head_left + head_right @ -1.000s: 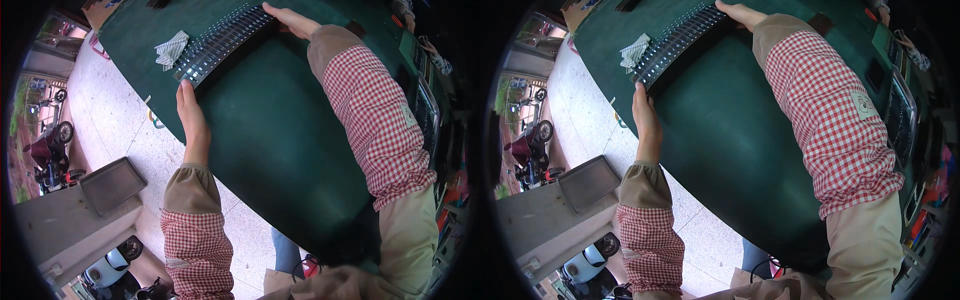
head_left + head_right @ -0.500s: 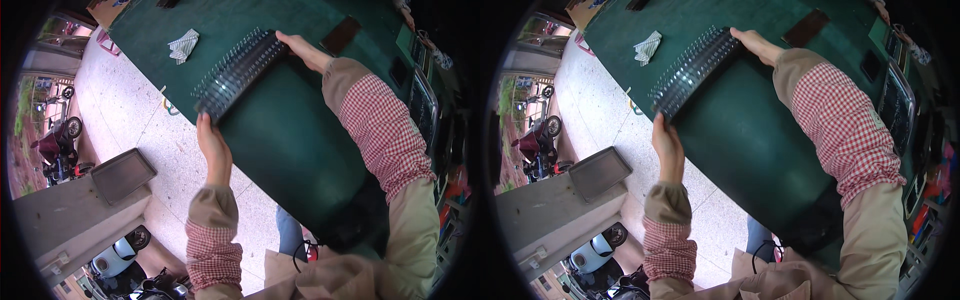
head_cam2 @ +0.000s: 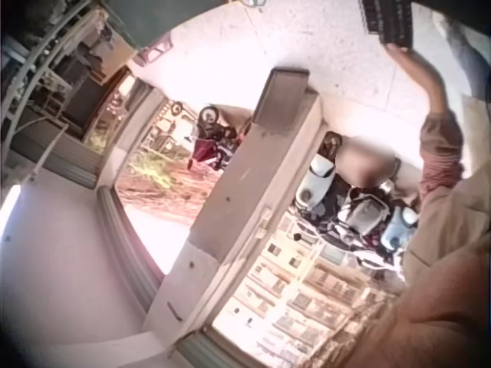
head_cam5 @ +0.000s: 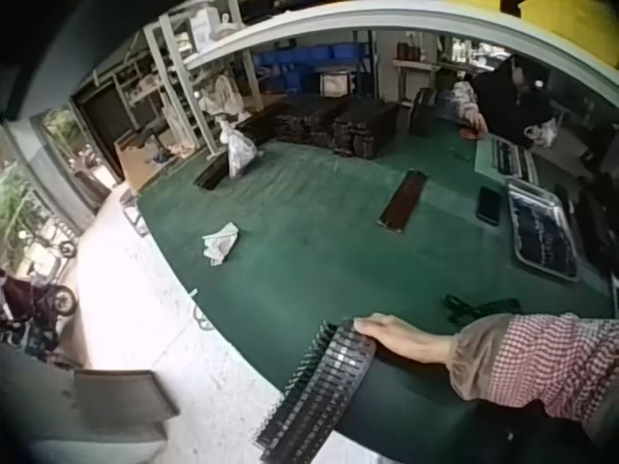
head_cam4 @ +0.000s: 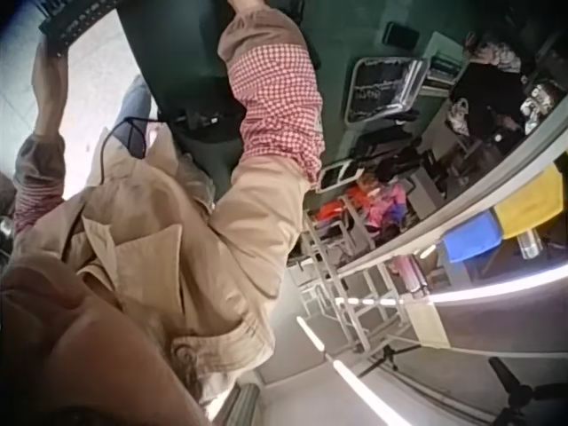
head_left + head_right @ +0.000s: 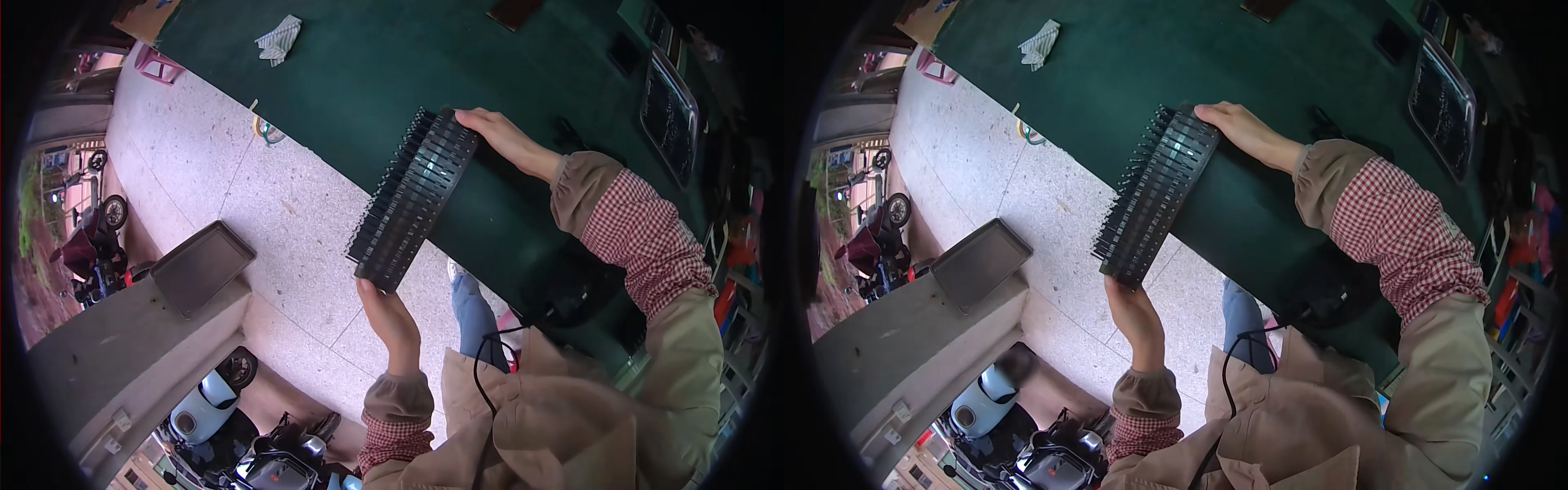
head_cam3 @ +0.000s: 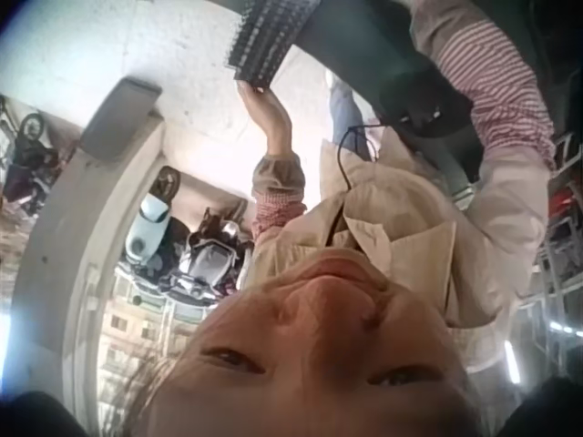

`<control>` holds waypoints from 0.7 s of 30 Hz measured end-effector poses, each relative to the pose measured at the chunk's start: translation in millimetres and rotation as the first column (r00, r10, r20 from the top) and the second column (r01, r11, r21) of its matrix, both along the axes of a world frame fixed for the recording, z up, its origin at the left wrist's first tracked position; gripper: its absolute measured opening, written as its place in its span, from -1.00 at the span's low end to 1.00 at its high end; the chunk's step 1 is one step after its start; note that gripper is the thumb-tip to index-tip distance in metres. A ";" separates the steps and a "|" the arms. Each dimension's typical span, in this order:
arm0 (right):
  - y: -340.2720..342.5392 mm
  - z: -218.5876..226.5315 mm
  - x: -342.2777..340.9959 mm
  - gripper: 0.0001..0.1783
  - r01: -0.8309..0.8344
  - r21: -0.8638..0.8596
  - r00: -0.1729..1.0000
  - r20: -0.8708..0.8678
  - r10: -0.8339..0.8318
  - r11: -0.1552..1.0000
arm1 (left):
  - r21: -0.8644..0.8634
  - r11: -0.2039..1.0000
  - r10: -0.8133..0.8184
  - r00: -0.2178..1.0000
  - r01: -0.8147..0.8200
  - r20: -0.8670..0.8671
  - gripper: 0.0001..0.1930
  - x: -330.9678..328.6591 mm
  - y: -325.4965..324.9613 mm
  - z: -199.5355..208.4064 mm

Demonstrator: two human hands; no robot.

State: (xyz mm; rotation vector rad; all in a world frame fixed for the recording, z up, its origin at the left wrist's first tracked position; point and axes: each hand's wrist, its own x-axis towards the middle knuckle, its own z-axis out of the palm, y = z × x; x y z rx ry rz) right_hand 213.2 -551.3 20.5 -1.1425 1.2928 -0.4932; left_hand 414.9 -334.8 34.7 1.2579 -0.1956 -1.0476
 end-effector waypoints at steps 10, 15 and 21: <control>-2.3 0.8 32.6 -0.33 0.071 -0.162 0.995 0.080 -0.059 0.984 | -0.045 0.994 -0.110 0.979 0.104 -0.170 -0.52 30.9 -17.2 9.4; 7.6 -22.4 28.9 -0.35 0.187 -0.244 0.979 -0.039 -0.202 0.952 | -0.026 0.982 -0.190 0.957 0.189 -0.220 -0.50 21.7 -29.9 10.8; 40.9 58.5 -35.5 -0.44 0.241 -0.324 0.964 -0.028 -0.264 0.915 | -0.032 0.954 -0.301 0.940 0.299 -0.164 -0.51 -0.5 -46.9 63.6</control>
